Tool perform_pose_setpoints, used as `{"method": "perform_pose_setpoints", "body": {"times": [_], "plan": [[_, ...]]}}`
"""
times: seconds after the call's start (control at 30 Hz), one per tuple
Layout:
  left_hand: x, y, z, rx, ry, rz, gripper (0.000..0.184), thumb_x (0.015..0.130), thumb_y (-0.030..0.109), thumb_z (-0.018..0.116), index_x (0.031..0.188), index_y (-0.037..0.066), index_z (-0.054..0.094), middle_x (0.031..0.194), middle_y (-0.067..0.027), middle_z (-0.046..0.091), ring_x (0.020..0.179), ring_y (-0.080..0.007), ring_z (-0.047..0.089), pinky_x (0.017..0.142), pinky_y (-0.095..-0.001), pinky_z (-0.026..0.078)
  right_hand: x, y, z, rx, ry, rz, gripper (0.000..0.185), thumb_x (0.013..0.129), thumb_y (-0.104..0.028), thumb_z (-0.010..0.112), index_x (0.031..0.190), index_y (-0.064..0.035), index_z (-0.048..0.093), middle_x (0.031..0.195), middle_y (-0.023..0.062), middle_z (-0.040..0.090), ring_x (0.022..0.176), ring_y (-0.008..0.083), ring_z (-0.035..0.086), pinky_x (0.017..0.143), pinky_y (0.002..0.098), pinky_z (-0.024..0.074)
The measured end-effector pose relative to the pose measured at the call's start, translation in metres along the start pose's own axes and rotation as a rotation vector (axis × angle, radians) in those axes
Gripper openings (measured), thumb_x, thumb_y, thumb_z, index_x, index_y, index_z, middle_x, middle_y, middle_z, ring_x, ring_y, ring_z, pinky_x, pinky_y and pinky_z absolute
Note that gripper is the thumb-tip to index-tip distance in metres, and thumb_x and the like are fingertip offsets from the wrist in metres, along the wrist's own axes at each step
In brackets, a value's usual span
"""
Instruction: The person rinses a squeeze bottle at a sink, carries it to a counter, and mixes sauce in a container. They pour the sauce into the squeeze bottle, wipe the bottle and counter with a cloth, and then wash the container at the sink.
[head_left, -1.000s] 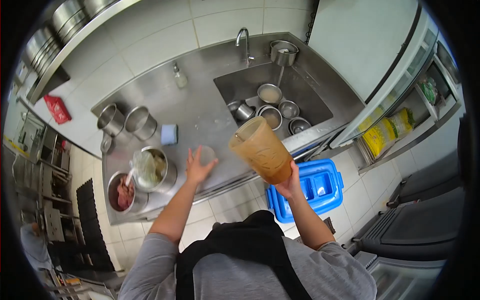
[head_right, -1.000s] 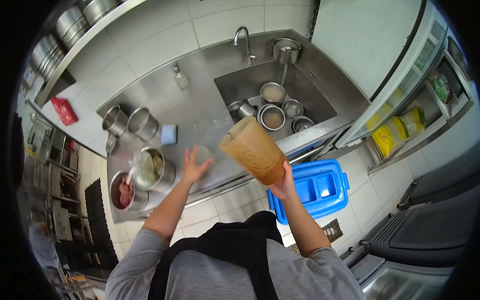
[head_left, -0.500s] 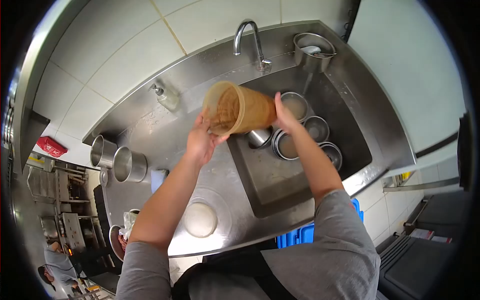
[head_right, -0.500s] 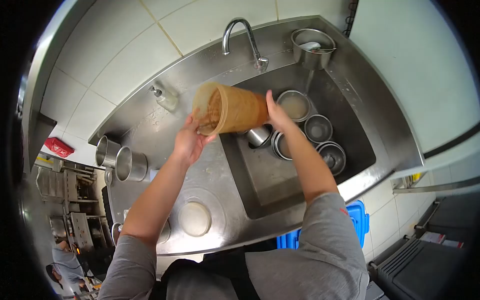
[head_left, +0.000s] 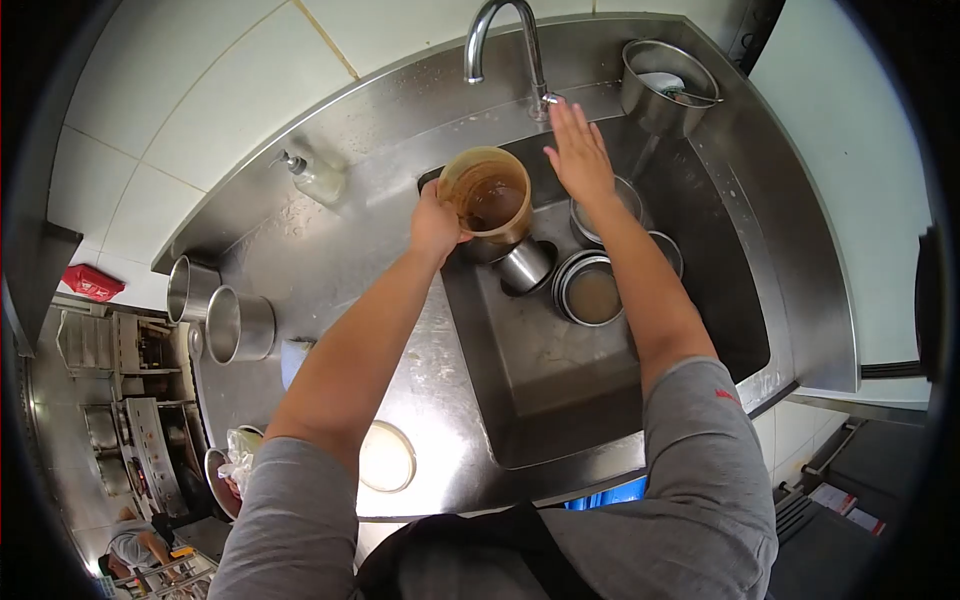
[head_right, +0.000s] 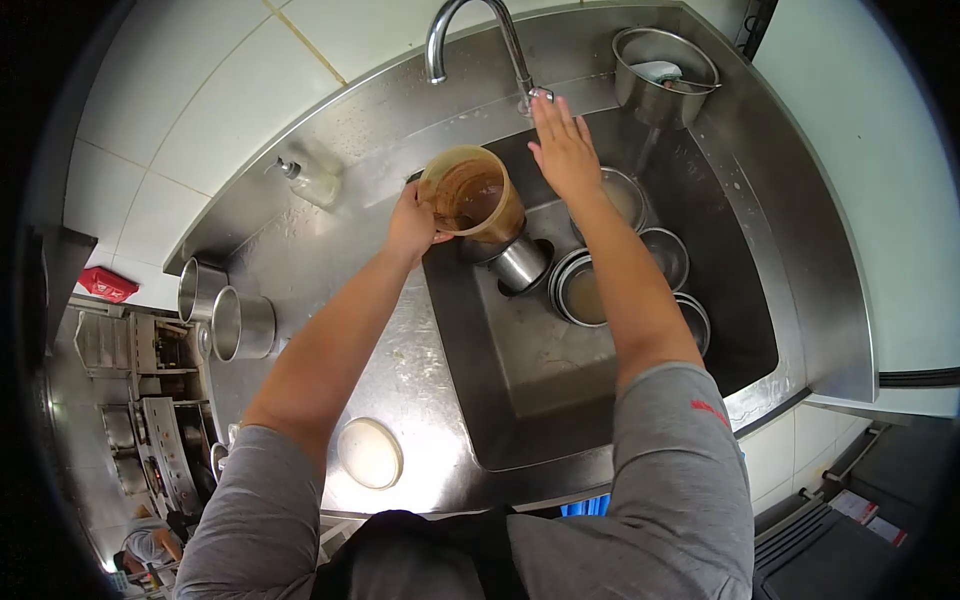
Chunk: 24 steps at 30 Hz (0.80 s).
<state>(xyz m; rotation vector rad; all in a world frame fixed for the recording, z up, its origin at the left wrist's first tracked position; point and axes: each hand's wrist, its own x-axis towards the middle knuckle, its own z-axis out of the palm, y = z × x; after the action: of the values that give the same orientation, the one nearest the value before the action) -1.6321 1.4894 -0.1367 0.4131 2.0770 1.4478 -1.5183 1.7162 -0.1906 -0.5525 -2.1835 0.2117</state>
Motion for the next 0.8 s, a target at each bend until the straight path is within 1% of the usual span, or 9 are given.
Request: {"method": "perform_pose_setpoints", "body": {"times": [0.07, 0.13, 0.2, 0.23, 0.33, 0.43, 0.67, 0.73, 0.8], "plan": [[0.001, -0.002, 0.004, -0.009, 0.006, -0.006, 0.041, 0.094, 0.001, 0.034, 0.134, 0.005, 0.044, 0.112, -0.0167, 0.062, 0.084, -0.0248, 0.067, 0.059, -0.0334, 0.061, -0.025, 0.037, 0.032, -0.45, -0.327, -0.239, 0.042, 0.096, -0.02, 0.044, 0.137, -0.0112, 0.051, 0.15, 0.0098, 0.037, 0.135, 0.0253, 0.041, 0.107, 0.0464, 0.035], [0.0, -0.007, 0.01, 0.043, 0.007, 0.03, 0.042, 0.094, 0.001, 0.036, 0.135, 0.006, 0.043, 0.114, -0.0168, 0.062, 0.085, -0.0259, 0.067, 0.059, -0.0337, 0.061, -0.03, 0.041, 0.032, -0.449, -0.471, -0.13, 0.036, 0.095, -0.022, 0.045, 0.125, -0.0089, 0.061, 0.145, 0.009, 0.047, 0.128, 0.0264, 0.05, 0.107, 0.0464, 0.035], [0.001, -0.018, 0.015, 0.035, 0.02, 0.03, 0.042, 0.093, 0.001, 0.037, 0.135, 0.006, 0.043, 0.115, -0.0169, 0.061, 0.086, -0.0261, 0.067, 0.06, -0.034, 0.061, 0.004, 0.002, -0.01, -0.448, -0.937, 0.359, 0.03, 0.094, -0.02, 0.047, 0.112, -0.0101, 0.068, 0.126, 0.0061, 0.062, 0.112, 0.0292, 0.062, 0.106, 0.0484, 0.0353], [0.003, -0.023, 0.016, 0.037, 0.028, 0.047, 0.043, 0.093, 0.0, 0.038, 0.135, 0.007, 0.044, 0.116, -0.017, 0.061, 0.087, -0.0264, 0.067, 0.06, -0.0343, 0.061, 0.003, -0.002, -0.011, -0.353, -0.632, 0.291, 0.026, 0.093, -0.021, 0.049, 0.107, -0.0117, 0.069, 0.103, 0.007, 0.07, 0.094, 0.0311, 0.068, 0.096, 0.0466, 0.0442], [0.004, -0.033, 0.022, 0.018, 0.035, 0.039, 0.043, 0.093, 0.0, 0.039, 0.135, 0.007, 0.045, 0.119, -0.017, 0.061, 0.09, -0.0265, 0.067, 0.06, -0.0345, 0.061, 0.033, -0.049, -0.013, 0.357, -0.112, 0.006, 0.017, 0.09, -0.02, 0.058, 0.094, -0.0076, 0.069, 0.092, 0.0165, 0.068, 0.084, 0.0302, 0.066, 0.072, 0.0388, 0.052], [0.003, -0.028, 0.027, 0.025, -0.009, -0.022, 0.043, 0.093, 0.0, 0.039, 0.134, 0.007, 0.045, 0.12, -0.0171, 0.06, 0.091, -0.0274, 0.067, 0.061, -0.0346, 0.062, 0.056, -0.092, -0.012, 1.157, -0.709, 0.493, 0.026, 0.093, -0.025, 0.064, 0.098, 0.0005, 0.068, 0.084, 0.0032, 0.065, 0.077, 0.0097, 0.06, 0.068, 0.025, 0.049], [-0.003, -0.016, 0.034, 0.093, -0.03, -0.062, 0.041, 0.091, 0.0, 0.042, 0.131, 0.004, 0.05, 0.121, -0.0169, 0.059, 0.09, -0.0304, 0.068, 0.06, -0.0339, 0.063, 0.072, -0.124, -0.007, 1.017, -0.702, 0.529, 0.022, 0.092, -0.017, 0.061, 0.096, 0.0039, 0.067, 0.079, 0.0077, 0.067, 0.066, 0.0137, 0.063, 0.061, 0.0261, 0.0523], [0.079, -0.1, 0.025, 0.691, -0.308, 0.403, 0.033, 0.09, 0.005, 0.05, 0.121, 0.002, 0.06, 0.114, -0.0152, 0.063, 0.09, -0.0303, 0.067, 0.061, -0.0321, 0.061, 0.068, -0.124, -0.007, 1.232, -0.715, 0.617, 0.022, 0.092, -0.014, 0.057, 0.096, 0.0041, 0.068, 0.08, 0.0104, 0.069, 0.067, 0.0155, 0.066, 0.061, 0.0268, 0.0532], [0.079, -0.093, 0.031, 0.737, -0.245, 0.243, 0.03, 0.088, 0.012, 0.056, 0.114, 0.0, 0.064, 0.108, -0.0136, 0.067, 0.091, -0.0283, 0.068, 0.061, -0.0317, 0.059, 0.067, -0.115, -0.007, 1.067, -0.697, 0.534, 0.022, 0.094, -0.013, 0.055, 0.1, 0.0046, 0.067, 0.085, 0.0102, 0.068, 0.072, 0.0151, 0.065, 0.067, 0.0269, 0.0537]]}}
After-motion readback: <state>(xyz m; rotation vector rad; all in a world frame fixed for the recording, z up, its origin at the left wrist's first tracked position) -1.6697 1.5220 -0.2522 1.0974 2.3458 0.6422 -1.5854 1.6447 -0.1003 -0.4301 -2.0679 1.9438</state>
